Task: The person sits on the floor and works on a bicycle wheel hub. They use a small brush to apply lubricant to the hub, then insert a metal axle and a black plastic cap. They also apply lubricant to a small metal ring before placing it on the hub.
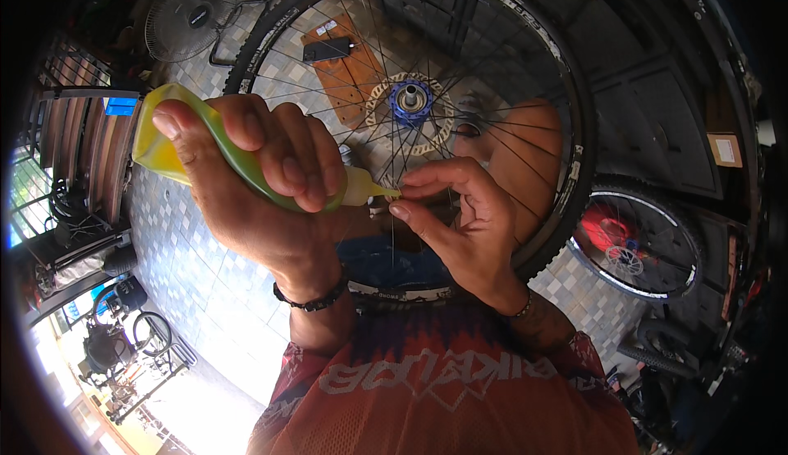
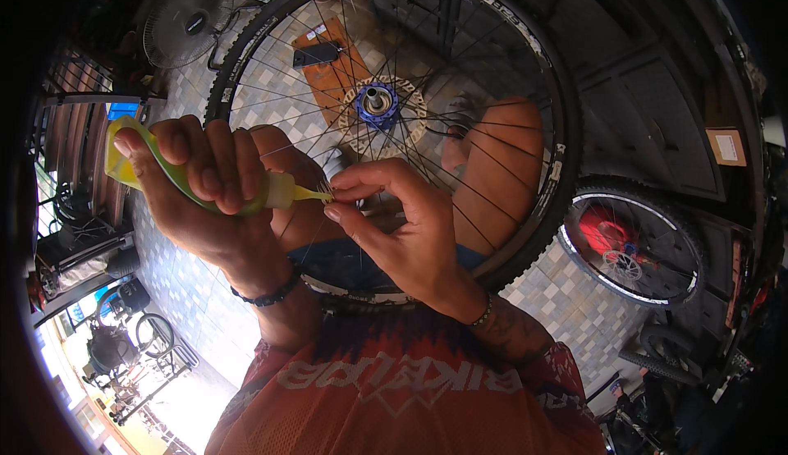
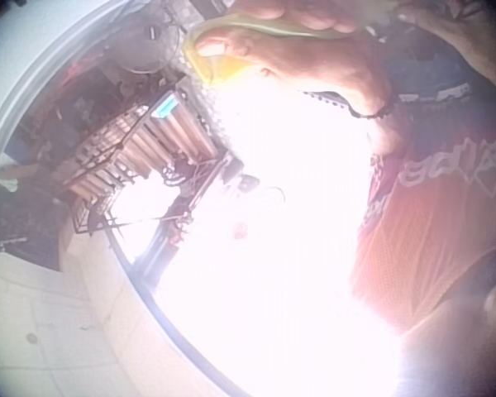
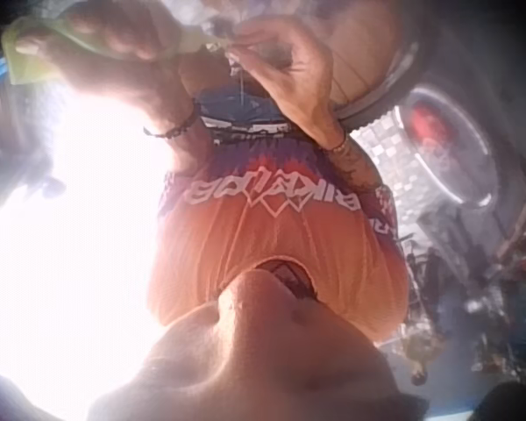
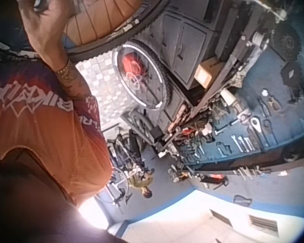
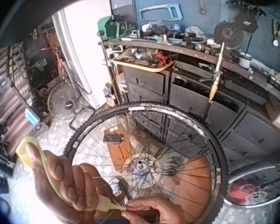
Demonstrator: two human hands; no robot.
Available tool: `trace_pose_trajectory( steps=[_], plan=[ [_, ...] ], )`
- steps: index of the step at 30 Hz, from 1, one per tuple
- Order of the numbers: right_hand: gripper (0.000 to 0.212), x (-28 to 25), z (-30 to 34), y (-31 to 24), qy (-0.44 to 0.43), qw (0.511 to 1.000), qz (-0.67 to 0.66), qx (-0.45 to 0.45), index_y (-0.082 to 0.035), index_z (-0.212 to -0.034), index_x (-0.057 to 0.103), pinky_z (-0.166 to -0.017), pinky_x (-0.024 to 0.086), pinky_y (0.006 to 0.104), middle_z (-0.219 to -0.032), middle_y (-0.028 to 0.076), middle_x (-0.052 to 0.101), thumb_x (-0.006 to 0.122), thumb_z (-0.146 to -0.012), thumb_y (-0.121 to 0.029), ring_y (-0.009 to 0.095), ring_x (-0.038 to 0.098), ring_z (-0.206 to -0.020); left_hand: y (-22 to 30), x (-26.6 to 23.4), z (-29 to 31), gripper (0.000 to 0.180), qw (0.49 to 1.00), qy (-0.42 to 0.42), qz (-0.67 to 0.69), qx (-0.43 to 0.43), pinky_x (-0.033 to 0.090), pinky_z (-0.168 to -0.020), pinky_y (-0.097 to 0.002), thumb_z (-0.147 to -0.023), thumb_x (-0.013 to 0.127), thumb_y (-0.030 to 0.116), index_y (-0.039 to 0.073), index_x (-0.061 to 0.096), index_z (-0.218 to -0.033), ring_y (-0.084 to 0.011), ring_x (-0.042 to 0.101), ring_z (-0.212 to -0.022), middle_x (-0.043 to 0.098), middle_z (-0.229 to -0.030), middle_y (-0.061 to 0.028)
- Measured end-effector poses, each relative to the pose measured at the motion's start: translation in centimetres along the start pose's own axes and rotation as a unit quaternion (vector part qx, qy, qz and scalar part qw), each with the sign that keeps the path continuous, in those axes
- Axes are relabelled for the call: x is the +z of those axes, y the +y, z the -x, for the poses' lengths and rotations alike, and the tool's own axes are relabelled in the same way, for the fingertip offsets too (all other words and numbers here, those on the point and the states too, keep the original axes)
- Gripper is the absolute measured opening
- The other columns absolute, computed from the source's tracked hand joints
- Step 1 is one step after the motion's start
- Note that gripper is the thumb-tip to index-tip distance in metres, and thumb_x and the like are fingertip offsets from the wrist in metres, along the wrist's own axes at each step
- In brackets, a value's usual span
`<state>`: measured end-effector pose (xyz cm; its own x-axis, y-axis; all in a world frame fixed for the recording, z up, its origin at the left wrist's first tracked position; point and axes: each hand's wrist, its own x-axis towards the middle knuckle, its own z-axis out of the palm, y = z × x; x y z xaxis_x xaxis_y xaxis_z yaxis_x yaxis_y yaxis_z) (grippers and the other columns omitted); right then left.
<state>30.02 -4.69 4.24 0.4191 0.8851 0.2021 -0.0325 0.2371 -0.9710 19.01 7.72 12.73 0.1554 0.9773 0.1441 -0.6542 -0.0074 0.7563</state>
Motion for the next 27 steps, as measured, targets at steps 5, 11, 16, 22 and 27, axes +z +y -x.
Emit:
trace_pose_trajectory(
  steps=[5,11,16,22,27],
  plan=[
    [0.027,-0.02,-0.04,-0.1,0.005,1.0,-0.005,0.008,0.001,-0.113,0.07,-0.085,0.059,0.0266,-0.104,0.008,0.076,0.083,-0.09,0.003,0.013,0.075,-0.096,0.03,0.0,-0.01,0.061,1.0,-0.003,-0.006,0.002,0.03,-0.031,-0.0266,-0.114,0.039,0.06,0.01,0.056,-0.083,-0.011,0.032,-0.034,0.043,-0.05,0.0003],
    [0.027,-0.04,-0.15,-0.21,0.005,1.0,-0.004,0.005,0.001,-0.113,0.07,-0.085,0.059,0.0267,-0.104,0.008,0.076,0.083,-0.089,0.003,0.013,0.076,-0.096,-0.03,-0.22,-0.13,0.061,1.0,-0.021,0.012,0.001,0.03,-0.031,-0.0267,-0.114,0.039,0.058,0.01,0.057,-0.083,-0.0113,0.032,-0.034,0.044,-0.05,0.0001],
    [0.028,0.01,-0.11,-0.23,0.008,1.0,-0.006,0.009,0.001,-0.113,0.07,-0.086,0.059,0.0269,-0.104,0.008,0.077,0.083,-0.089,0.003,0.014,0.076,-0.096,-0.09,-0.2,-0.19,0.06,1.0,-0.022,0.013,0.008,0.03,-0.03,-0.0264,-0.115,0.038,0.056,0.009,0.058,-0.083,-0.0114,0.032,-0.033,0.044,-0.05,-0.0004],
    [0.028,-0.03,-0.12,-0.15,0.006,1.0,-0.009,0.005,0.001,-0.114,0.07,-0.086,0.059,0.0271,-0.105,0.008,0.077,0.083,-0.089,0.003,0.014,0.076,-0.097,0.01,-0.04,-0.12,0.06,1.0,-0.014,0.009,0.014,0.03,-0.03,-0.0262,-0.116,0.037,0.054,0.009,0.058,-0.083,-0.0114,0.032,-0.034,0.042,-0.05,0.0003],
    [0.028,-0.08,-0.09,-0.07,0.008,1.0,-0.02,0.011,0.001,-0.114,0.07,-0.087,0.059,0.0268,-0.105,0.008,0.077,0.083,-0.09,0.004,0.014,0.076,-0.097,0.07,-0.14,0.01,0.061,1.0,-0.029,-0.008,0.01,0.029,-0.031,-0.026,-0.116,0.036,0.056,0.009,0.057,-0.083,-0.0113,0.032,-0.034,0.04,-0.049,0.0009]
  ],
)
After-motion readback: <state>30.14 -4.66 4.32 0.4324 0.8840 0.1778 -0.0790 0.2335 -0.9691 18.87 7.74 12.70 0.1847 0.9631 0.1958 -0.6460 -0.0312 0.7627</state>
